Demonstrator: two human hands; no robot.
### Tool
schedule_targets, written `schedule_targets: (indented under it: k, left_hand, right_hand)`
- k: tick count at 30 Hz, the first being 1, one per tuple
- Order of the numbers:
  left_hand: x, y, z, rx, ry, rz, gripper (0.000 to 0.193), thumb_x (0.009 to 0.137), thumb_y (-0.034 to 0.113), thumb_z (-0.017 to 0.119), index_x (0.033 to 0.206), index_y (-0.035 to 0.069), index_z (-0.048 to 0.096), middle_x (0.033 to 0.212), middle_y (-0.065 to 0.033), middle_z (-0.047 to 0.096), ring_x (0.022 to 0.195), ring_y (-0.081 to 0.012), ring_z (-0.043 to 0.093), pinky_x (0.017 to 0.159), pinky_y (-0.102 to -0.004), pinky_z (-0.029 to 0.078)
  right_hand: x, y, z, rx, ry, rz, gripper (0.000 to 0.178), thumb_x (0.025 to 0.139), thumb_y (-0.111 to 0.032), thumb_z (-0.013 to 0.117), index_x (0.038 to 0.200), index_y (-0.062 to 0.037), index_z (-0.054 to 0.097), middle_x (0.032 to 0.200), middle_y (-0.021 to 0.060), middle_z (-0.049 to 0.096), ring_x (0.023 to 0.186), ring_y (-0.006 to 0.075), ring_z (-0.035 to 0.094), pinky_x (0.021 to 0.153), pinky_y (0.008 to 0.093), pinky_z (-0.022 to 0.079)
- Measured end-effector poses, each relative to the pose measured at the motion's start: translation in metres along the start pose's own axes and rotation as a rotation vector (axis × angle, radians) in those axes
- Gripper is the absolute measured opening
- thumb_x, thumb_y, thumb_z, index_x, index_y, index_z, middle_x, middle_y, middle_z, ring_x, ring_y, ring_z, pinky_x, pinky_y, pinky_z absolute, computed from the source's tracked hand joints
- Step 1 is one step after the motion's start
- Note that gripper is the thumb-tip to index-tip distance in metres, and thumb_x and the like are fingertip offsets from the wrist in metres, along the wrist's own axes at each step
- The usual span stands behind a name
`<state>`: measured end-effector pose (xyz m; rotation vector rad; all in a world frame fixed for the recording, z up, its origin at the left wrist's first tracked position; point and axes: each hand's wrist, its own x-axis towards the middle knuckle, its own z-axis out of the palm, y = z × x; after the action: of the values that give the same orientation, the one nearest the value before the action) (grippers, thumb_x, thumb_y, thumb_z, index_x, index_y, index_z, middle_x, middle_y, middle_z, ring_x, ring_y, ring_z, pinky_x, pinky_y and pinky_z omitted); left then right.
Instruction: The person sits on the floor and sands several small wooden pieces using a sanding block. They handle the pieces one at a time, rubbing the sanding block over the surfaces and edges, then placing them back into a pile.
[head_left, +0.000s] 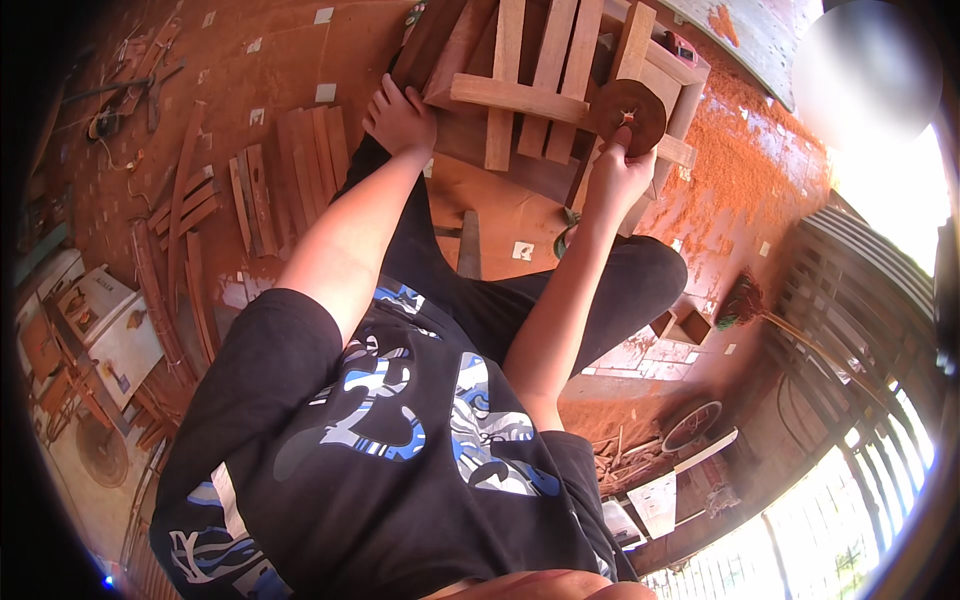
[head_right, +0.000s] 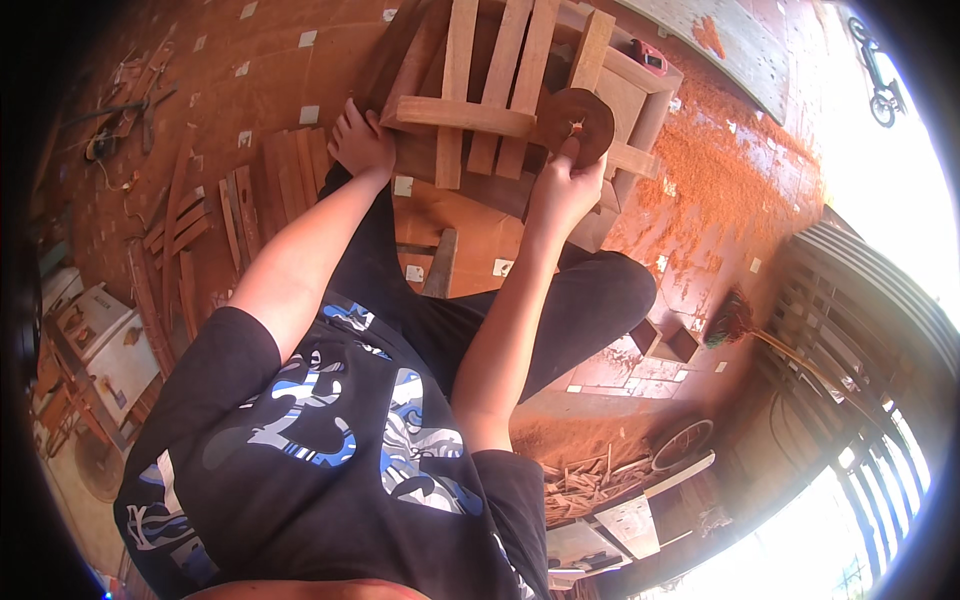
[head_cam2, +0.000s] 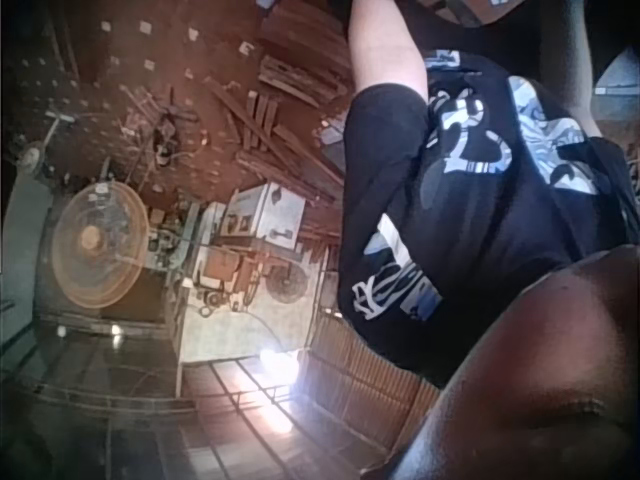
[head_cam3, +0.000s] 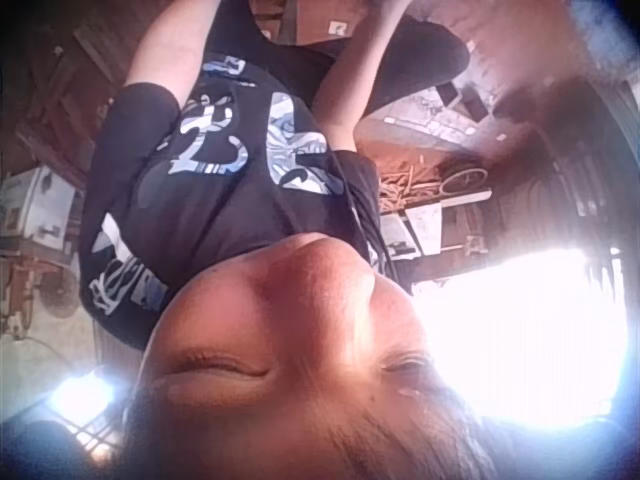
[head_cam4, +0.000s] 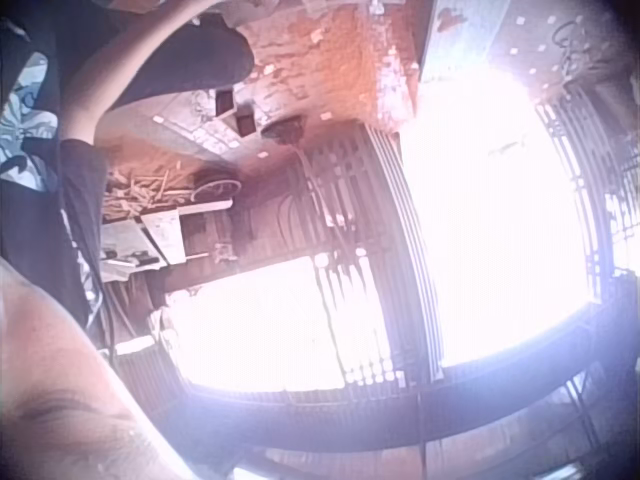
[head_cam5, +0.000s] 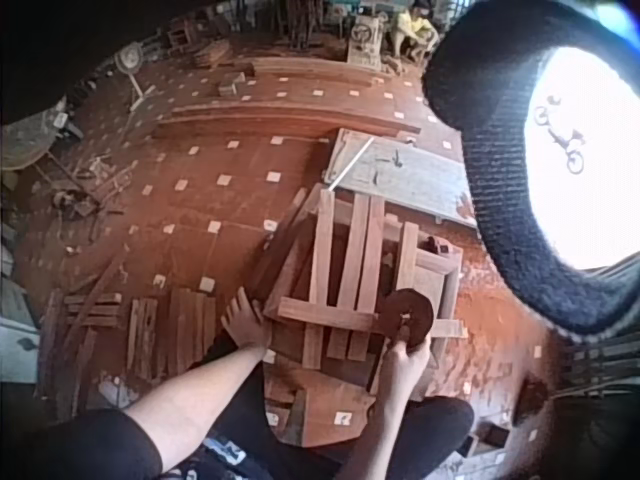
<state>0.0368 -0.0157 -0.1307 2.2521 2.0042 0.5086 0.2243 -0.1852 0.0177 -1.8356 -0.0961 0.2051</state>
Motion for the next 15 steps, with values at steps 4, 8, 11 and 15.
schedule_targets:
  k: [4, 8, 11, 15]
  left_hand:
    - [-0.001, -0.001, 0.001, -0.007, -0.004, -0.006, 0.051, 0.101, 0.036, 0.047, 0.144, 0.009, 0.050, 0.127, -0.0139, 0.061, 0.118, -0.0345, 0.056, 0.098, -0.0519, 0.037]
    - [0.008, 0.001, 0.006, -0.016, 0.018, 0.000, 0.051, 0.101, 0.036, 0.047, 0.143, 0.009, 0.051, 0.129, -0.0139, 0.061, 0.119, -0.0344, 0.056, 0.099, -0.0515, 0.037]
    - [0.008, 0.002, 0.007, -0.013, -0.036, -0.035, 0.049, 0.104, 0.037, 0.046, 0.147, 0.013, 0.047, 0.130, -0.0137, 0.060, 0.124, -0.0344, 0.054, 0.103, -0.0537, 0.036]
    - [0.008, 0.002, 0.007, -0.034, -0.004, -0.021, 0.049, 0.103, 0.036, 0.046, 0.147, 0.013, 0.047, 0.129, -0.0135, 0.060, 0.124, -0.0344, 0.054, 0.102, -0.0541, 0.036]
  right_hand:
    - [0.000, 0.000, -0.002, -0.024, 0.015, 0.026, 0.019, 0.101, -0.009, 0.063, 0.118, -0.0002, 0.066, 0.094, 0.0061, 0.072, 0.070, 0.0105, 0.063, 0.063, 0.0263, 0.049]
    - [-0.001, -0.002, 0.010, 0.017, 0.050, 0.019, 0.018, 0.101, -0.009, 0.063, 0.116, 0.0003, 0.066, 0.093, 0.0054, 0.071, 0.072, 0.0099, 0.062, 0.064, 0.0262, 0.049]
    - [-0.007, 0.001, 0.015, 0.066, 0.039, 0.017, 0.018, 0.101, -0.010, 0.063, 0.116, 0.0002, 0.066, 0.092, 0.0052, 0.071, 0.072, 0.0100, 0.062, 0.064, 0.0263, 0.049]
    - [-0.011, 0.004, 0.025, 0.015, 0.106, -0.084, 0.020, 0.102, -0.010, 0.062, 0.118, 0.0010, 0.066, 0.096, 0.0066, 0.072, 0.074, 0.0111, 0.064, 0.066, 0.0271, 0.049]
